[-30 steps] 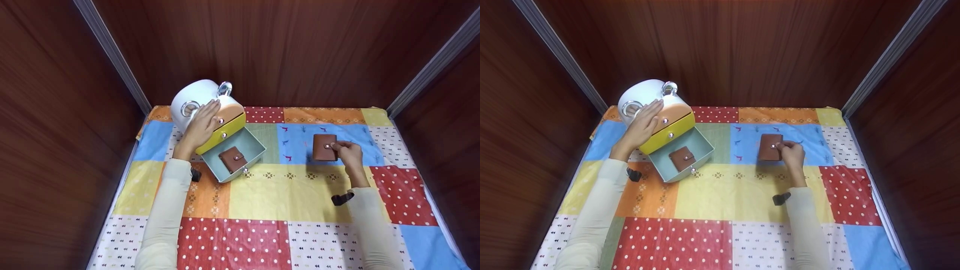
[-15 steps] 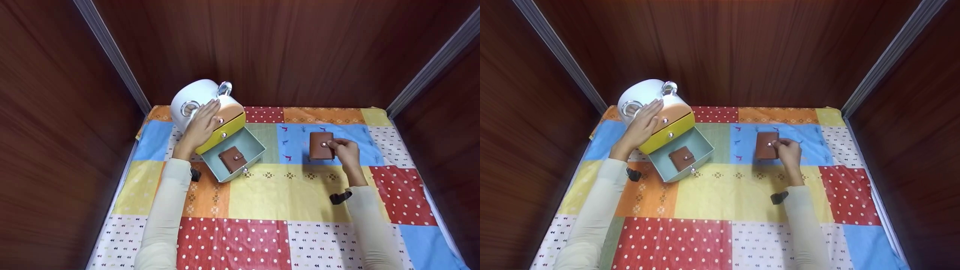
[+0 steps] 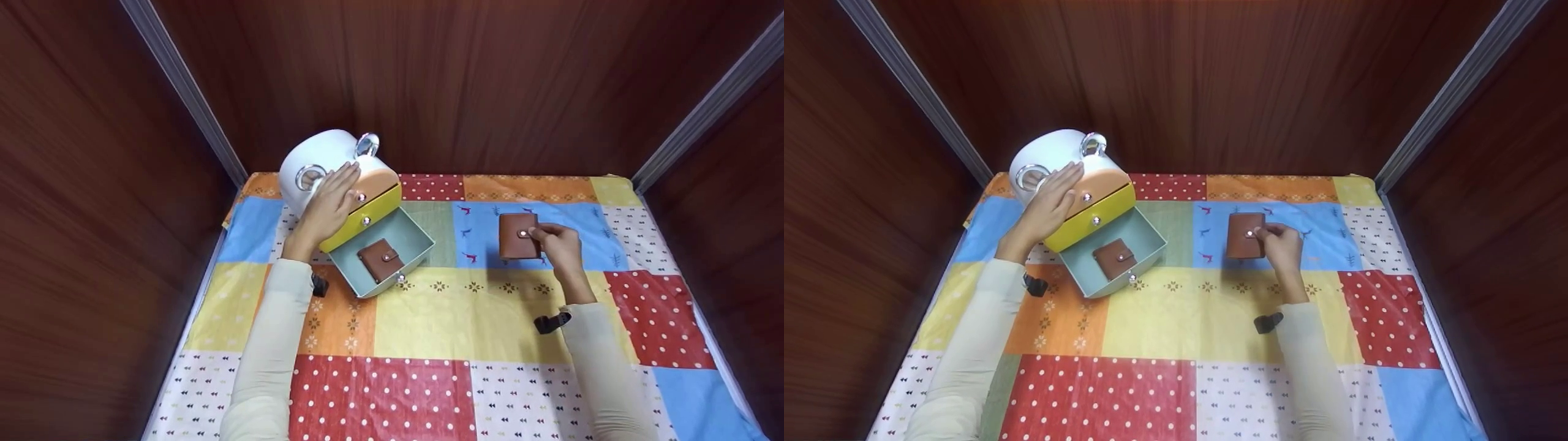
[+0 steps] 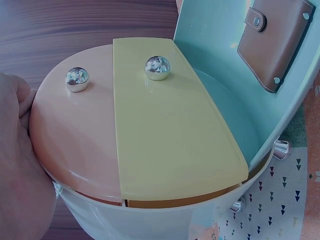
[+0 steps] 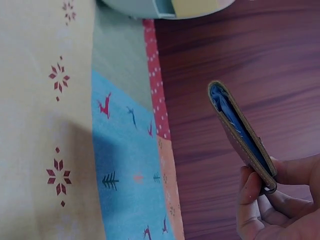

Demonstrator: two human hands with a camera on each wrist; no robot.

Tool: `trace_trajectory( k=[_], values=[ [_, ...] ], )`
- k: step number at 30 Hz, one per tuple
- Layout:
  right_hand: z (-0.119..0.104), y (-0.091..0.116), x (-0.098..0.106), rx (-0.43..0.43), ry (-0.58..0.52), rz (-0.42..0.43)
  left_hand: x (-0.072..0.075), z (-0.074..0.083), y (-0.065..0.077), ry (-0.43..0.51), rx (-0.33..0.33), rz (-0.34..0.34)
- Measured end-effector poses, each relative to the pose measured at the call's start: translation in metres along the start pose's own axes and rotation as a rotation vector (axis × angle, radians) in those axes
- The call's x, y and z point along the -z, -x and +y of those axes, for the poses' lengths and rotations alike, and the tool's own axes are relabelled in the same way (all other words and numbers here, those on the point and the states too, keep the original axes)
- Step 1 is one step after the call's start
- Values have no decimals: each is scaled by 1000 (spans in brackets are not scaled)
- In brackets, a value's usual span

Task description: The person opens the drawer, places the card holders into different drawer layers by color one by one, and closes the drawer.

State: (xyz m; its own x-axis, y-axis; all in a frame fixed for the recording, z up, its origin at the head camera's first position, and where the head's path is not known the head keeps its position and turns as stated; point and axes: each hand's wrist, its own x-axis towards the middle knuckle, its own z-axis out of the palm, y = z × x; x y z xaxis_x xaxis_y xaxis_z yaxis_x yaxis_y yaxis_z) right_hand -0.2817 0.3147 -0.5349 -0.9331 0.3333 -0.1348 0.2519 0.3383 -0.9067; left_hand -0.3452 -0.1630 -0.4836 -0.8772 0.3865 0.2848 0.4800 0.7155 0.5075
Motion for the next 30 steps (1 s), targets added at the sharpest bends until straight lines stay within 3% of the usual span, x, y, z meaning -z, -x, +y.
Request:
trace_trajectory(
  k=[30],
  values=[
    [-21, 9, -30, 36, -86, -78, 0, 0, 0, 11, -12, 13]
  ],
)
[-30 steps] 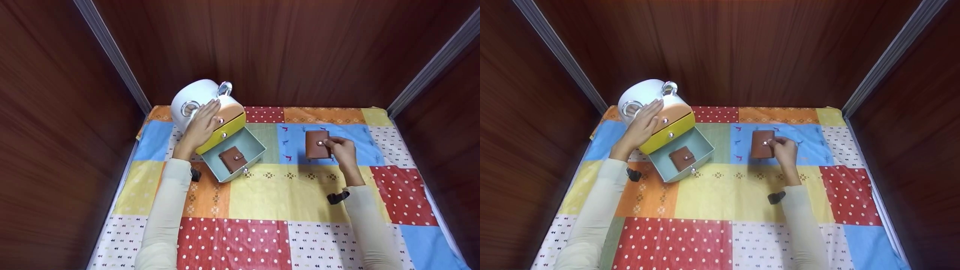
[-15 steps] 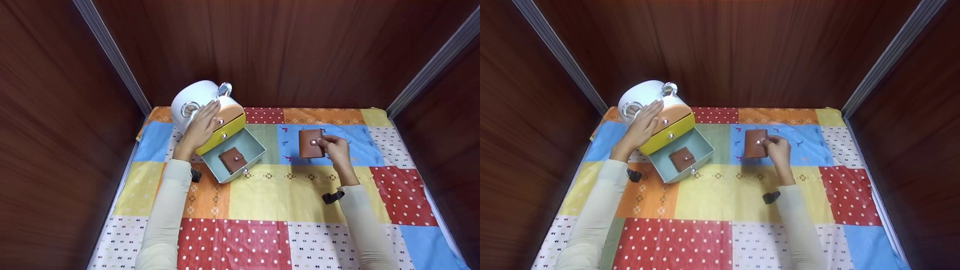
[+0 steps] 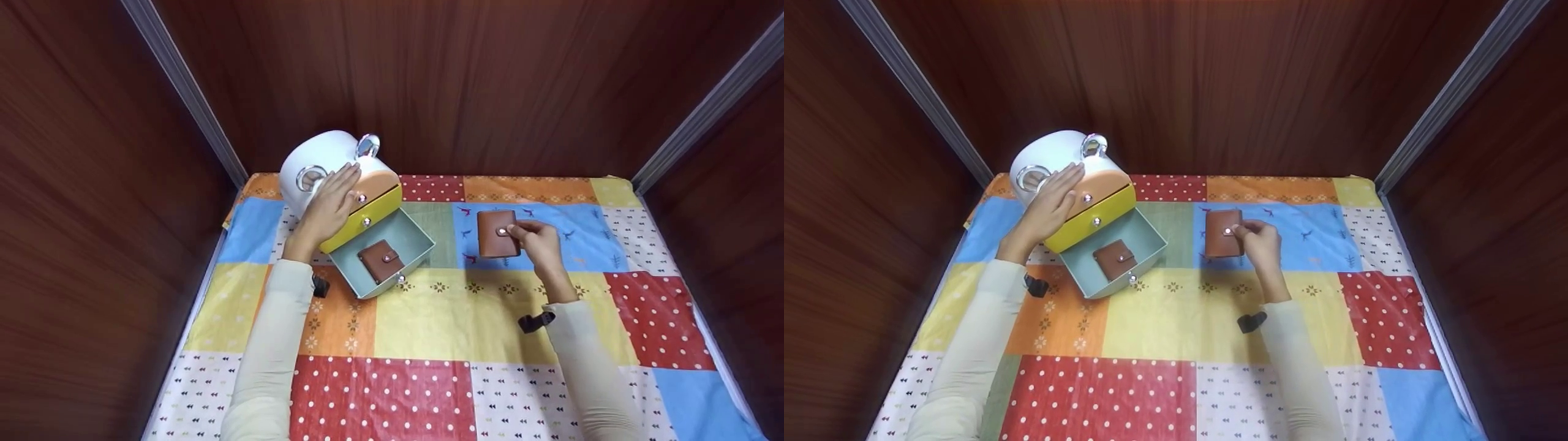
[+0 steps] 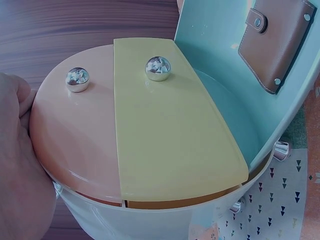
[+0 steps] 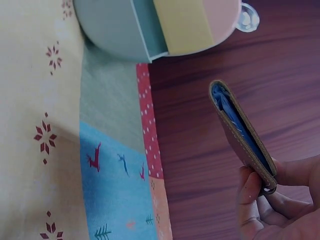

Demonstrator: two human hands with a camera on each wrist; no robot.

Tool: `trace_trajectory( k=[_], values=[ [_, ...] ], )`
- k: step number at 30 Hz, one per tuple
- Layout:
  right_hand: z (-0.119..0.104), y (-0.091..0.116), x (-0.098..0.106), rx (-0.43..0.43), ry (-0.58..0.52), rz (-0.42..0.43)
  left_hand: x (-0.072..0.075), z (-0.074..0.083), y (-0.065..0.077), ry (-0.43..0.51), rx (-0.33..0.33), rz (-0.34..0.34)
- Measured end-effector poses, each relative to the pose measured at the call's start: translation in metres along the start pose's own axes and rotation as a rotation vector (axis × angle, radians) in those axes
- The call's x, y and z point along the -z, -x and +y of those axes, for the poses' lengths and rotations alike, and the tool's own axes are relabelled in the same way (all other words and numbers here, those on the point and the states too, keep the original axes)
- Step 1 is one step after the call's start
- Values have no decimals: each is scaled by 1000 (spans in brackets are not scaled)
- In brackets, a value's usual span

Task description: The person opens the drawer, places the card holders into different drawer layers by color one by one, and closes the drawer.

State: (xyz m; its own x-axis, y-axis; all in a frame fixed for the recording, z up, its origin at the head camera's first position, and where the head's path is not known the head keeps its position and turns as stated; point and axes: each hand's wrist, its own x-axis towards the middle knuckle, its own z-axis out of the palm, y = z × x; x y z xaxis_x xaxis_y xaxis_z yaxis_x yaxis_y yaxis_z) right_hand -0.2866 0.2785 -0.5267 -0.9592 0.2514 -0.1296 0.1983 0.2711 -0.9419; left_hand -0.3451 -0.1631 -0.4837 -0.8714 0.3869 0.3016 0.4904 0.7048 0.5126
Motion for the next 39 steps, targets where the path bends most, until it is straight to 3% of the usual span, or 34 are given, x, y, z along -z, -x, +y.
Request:
trace_trajectory(
  k=[39],
  values=[
    [-18, -2, -47, 58, -59, -97, 0, 0, 0, -8, 24, -20]
  ],
)
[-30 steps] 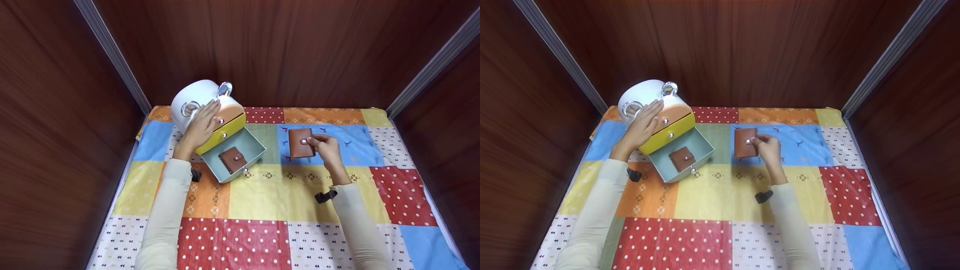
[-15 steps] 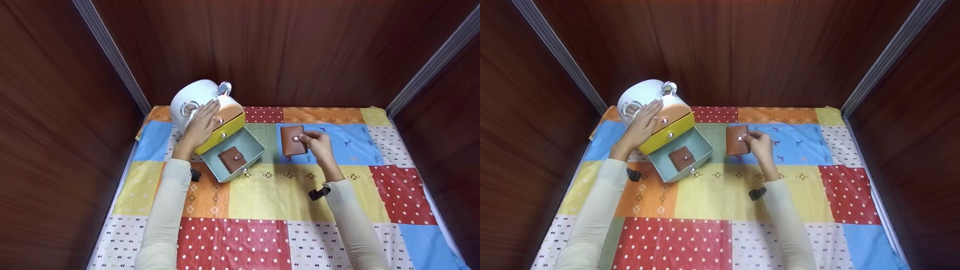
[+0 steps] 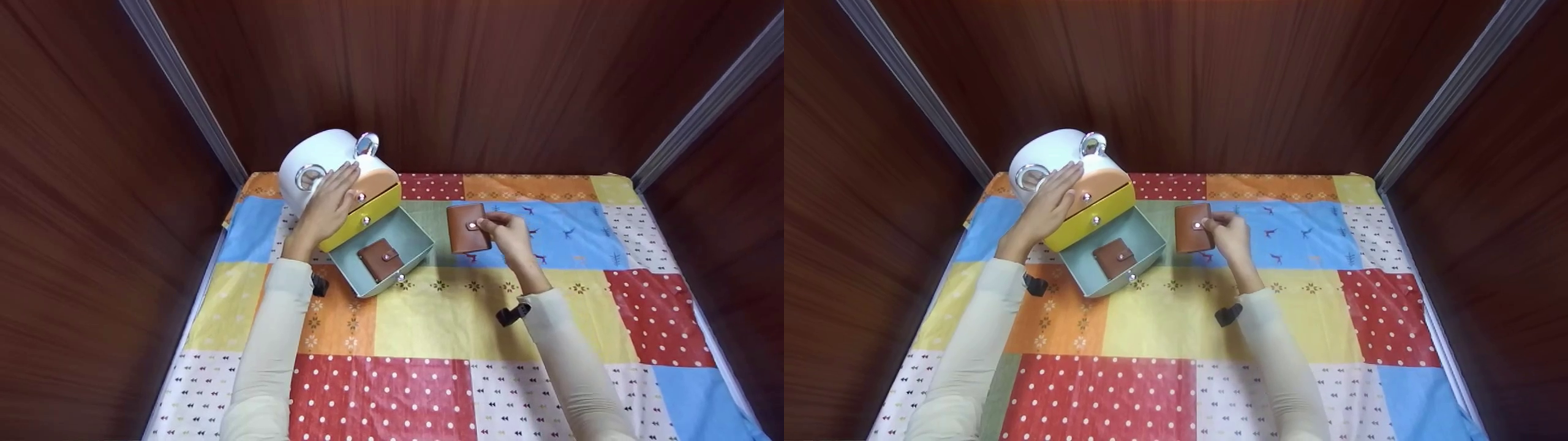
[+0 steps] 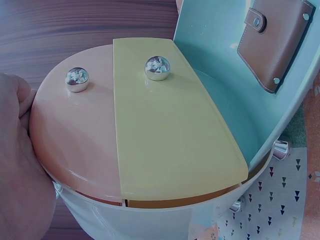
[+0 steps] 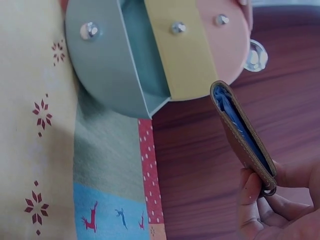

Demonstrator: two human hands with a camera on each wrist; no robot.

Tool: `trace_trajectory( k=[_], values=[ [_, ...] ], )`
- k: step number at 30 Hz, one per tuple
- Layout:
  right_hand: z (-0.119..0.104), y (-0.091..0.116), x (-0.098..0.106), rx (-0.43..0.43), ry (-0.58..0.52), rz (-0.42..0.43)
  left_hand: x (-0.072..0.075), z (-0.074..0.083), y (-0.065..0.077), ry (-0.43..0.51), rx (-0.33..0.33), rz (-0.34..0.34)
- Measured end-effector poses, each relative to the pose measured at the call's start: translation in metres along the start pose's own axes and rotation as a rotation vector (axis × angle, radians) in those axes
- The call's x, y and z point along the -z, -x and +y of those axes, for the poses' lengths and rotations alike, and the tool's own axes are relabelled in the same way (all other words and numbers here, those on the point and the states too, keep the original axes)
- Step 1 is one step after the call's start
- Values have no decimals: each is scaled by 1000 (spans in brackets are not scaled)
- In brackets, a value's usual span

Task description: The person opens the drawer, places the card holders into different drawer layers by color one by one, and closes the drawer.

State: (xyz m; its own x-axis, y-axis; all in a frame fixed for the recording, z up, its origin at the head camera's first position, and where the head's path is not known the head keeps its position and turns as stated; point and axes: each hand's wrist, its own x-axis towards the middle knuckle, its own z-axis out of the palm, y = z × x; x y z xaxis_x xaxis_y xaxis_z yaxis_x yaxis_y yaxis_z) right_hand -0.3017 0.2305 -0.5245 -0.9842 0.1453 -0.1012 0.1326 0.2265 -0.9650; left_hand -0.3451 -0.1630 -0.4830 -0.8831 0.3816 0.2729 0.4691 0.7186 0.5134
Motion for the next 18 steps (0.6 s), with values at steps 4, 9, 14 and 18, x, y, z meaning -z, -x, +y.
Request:
trace_trajectory(
  k=[4, 9, 14, 18],
  values=[
    [-1, 0, -6, 6, -4, -4, 0, 0, 0, -3, -8, 5],
    [-2, -1, -14, 12, -30, -11, 1, 0, 0, -1, -30, 19],
    [-3, -2, -20, 4, -31, -15, 0, 0, 0, 10, -37, 26],
    [-5, -2, -25, -4, -31, -18, 0, 0, 0, 9, -37, 26]
  ],
)
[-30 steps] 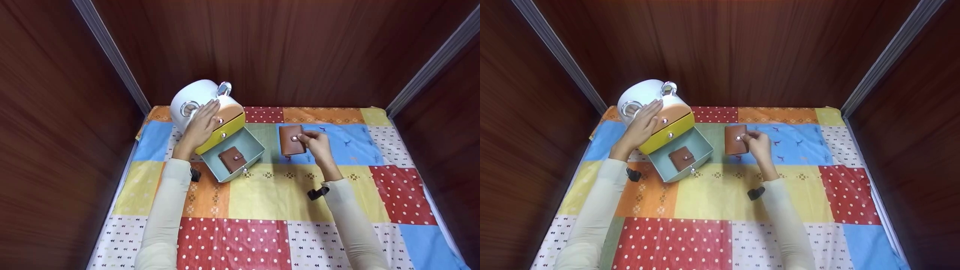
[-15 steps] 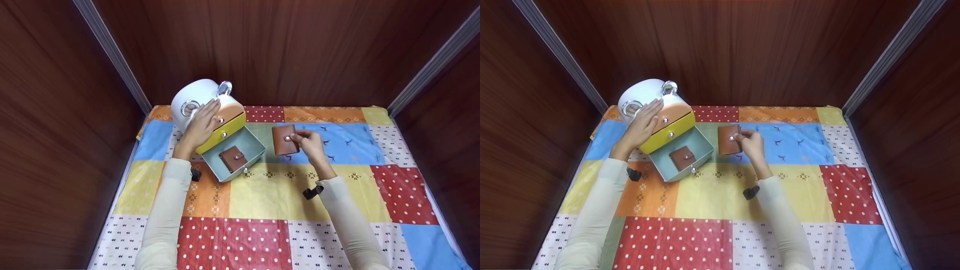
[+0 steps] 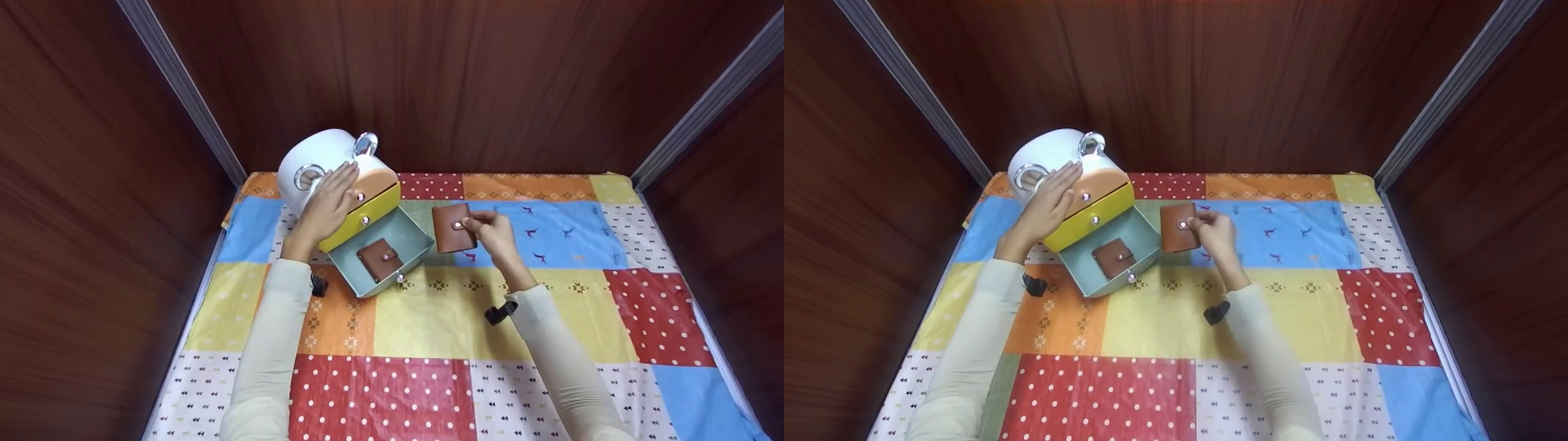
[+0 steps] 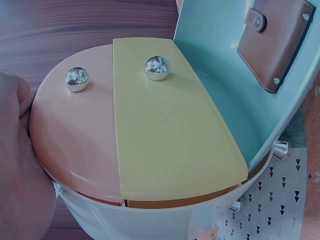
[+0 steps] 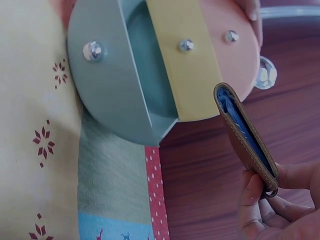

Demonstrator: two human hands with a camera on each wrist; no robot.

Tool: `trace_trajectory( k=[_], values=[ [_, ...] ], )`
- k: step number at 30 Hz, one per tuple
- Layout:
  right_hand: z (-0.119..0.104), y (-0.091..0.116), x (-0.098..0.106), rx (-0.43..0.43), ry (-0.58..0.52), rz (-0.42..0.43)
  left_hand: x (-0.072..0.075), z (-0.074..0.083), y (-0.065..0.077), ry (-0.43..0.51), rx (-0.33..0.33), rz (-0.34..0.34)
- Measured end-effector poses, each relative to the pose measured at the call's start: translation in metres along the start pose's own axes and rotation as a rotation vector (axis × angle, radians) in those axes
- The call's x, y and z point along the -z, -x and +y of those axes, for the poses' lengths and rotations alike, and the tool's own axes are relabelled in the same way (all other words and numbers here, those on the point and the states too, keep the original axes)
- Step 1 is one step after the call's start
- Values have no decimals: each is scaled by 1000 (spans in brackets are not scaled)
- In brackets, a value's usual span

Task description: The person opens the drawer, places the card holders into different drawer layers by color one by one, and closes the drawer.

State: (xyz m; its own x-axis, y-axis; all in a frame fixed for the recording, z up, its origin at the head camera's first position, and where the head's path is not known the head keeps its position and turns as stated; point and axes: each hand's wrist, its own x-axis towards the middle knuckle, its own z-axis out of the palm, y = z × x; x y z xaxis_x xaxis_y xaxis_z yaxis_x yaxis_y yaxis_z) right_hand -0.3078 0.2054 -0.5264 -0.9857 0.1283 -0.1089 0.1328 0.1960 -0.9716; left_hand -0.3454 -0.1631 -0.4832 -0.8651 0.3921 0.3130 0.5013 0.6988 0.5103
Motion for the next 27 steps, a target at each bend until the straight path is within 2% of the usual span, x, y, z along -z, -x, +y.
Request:
trace_trajectory(
  k=[8, 17, 27],
  values=[
    [-2, 1, -9, 27, 14, -4, 0, 0, 1, 0, 5, -3],
    [-2, -2, -20, 22, -32, -10, 0, 0, 1, -6, -2, 2],
    [-2, -1, -34, 32, 44, -31, -1, 0, 1, 1, 10, -5]
  ],
)
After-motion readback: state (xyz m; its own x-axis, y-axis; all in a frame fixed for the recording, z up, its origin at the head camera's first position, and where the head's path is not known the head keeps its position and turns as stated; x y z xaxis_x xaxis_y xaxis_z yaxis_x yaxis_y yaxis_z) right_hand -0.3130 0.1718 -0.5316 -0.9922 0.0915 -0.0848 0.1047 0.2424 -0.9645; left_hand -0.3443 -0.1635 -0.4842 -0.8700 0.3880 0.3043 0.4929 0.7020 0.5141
